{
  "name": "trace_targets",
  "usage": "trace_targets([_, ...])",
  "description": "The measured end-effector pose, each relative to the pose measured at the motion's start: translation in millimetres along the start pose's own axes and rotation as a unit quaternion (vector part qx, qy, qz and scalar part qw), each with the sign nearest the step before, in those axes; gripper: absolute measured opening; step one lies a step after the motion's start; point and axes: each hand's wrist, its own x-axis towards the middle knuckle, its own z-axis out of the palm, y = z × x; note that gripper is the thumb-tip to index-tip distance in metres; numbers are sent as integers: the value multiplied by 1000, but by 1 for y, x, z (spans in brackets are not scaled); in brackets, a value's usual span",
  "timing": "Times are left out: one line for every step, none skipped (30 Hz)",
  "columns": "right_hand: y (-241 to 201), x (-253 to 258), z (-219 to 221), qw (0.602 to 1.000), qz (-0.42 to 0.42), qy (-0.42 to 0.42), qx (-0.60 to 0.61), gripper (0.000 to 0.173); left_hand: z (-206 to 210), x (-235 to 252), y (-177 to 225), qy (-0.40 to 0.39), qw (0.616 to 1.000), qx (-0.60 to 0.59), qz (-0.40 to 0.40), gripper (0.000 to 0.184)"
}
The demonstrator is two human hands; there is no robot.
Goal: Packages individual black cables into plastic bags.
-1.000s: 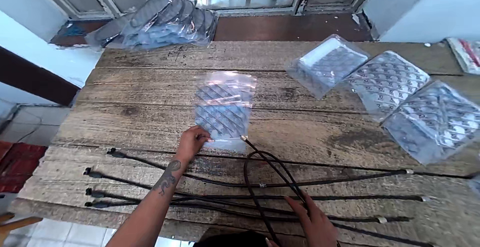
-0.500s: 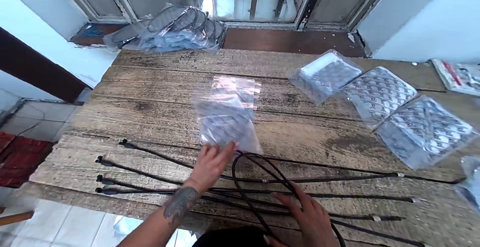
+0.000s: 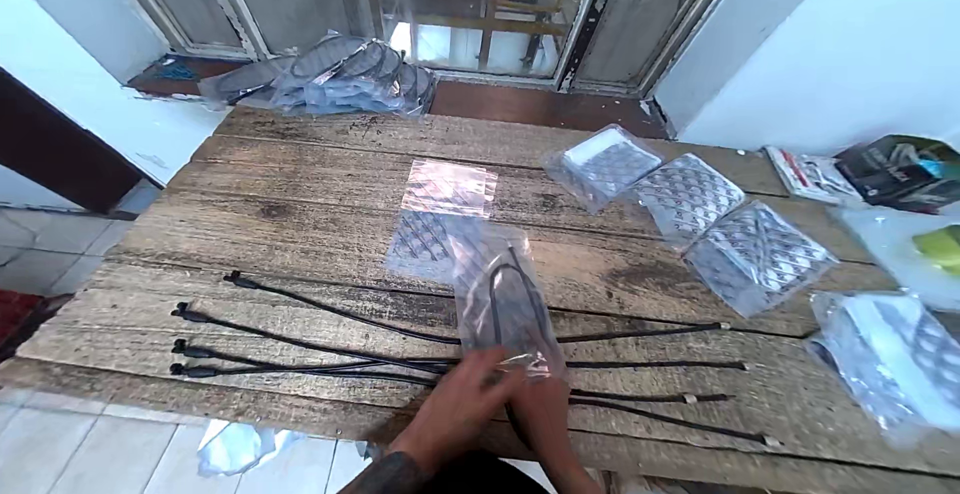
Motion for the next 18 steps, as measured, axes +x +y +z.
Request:
trace_targets([1, -1, 6, 1000, 20, 14, 17, 84, 5, -10, -7, 26, 994, -5, -103, 28])
trace_targets([0, -4, 12, 999, 35, 26, 17, 91, 7, -19, -13, 6, 977, -7, -211, 31])
trace_targets([0, -8, 19, 999, 33, 37, 6, 95, 6, -23, -15, -57, 949, -36, -308, 34])
trace_targets([0, -9, 26, 999, 19, 45, -3, 98, 3, -24, -12, -133, 918, -75, -365, 35])
trace_targets([-2, -9, 32, 999, 6, 41, -13, 100, 2, -24, -8, -209, 894, -113, -380, 36])
trace_targets([-5, -7, 36, 999, -1, 27, -26, 100, 0, -25, -3, -276, 873, -141, -375, 35])
trace_targets([-9, -2, 38, 999, -8, 7, -45, 103, 0, -27, -1, -319, 860, -159, -365, 34])
trace_targets([-9, 3, 42, 997, -24, -8, -66, 107, 0, -31, -4, -330, 857, -167, -359, 33])
trace_targets([-6, 7, 46, 995, -55, -16, -77, 109, -3, -36, -9, -318, 860, -162, -365, 33])
trace_targets([-2, 9, 48, 991, -105, -34, -71, 104, -9, -41, -16, -305, 861, -147, -379, 32])
trace_targets([4, 6, 47, 982, -167, -64, -61, 95, -16, -48, -23, -288, 860, -139, -397, 32])
trace_targets([11, -2, 43, 967, -224, -111, -53, 81, -24, -57, -31, -267, 858, -138, -416, 31])
trace_targets([19, -11, 38, 944, -284, -158, -51, 65, -31, -65, -37, -246, 858, -138, -429, 30])
trace_targets([27, -18, 33, 917, -336, -208, -57, 54, -38, -73, -42, -234, 856, -134, -441, 29])
trace_targets([36, -24, 31, 892, -383, -228, -78, 40, -43, -79, -44, -230, 853, -131, -450, 29])
trace_targets([44, -28, 32, 867, -442, -208, -97, 24, -46, -83, -45, -228, 851, -130, -455, 28])
trace_targets([49, -29, 33, 846, -492, -177, -105, 14, -46, -87, -45, -227, 852, -128, -454, 28])
trace_targets([49, -28, 34, 834, -518, -150, -112, 17, -44, -90, -44, -225, 855, -126, -450, 27])
